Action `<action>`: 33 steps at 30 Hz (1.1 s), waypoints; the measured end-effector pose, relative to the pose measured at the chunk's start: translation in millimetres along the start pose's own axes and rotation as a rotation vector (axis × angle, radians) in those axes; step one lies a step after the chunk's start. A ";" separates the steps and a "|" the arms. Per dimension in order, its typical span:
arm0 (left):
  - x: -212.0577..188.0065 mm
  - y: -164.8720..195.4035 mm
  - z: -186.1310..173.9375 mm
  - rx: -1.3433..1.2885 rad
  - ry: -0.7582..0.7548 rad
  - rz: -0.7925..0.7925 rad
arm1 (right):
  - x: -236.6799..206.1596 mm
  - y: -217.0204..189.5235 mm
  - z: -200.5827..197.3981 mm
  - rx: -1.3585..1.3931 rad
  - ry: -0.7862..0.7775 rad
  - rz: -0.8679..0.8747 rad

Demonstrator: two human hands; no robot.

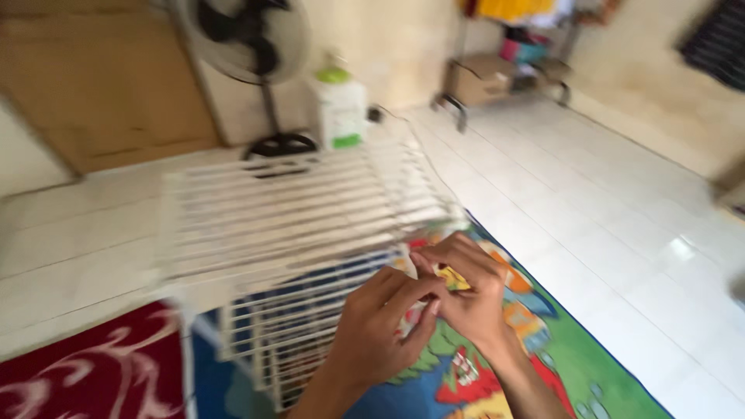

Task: The person takes apart a white wire storage rack on the floor, lifting off the top shelf, detaching white support poles, and setting shelves aside on the rug. They then fit the poles back into the shelf frames and press the rack together, reassembling it.

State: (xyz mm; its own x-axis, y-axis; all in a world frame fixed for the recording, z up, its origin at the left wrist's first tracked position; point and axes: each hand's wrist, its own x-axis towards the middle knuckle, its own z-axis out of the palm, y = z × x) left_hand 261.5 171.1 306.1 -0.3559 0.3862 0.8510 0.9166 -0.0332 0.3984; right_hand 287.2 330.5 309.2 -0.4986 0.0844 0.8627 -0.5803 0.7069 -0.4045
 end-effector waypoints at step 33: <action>-536.8 -356.6 568.1 0.071 -0.436 -1.015 | -656.1 522.4 31.6 -0.543 -0.522 0.691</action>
State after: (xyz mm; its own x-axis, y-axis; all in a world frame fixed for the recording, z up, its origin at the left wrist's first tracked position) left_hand 229.2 499.4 -487.1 -0.8660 0.4965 -0.0593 0.2487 0.5305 0.8104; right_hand 290.9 622.2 -477.7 -0.9073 0.3696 0.2006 0.2460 0.8533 -0.4598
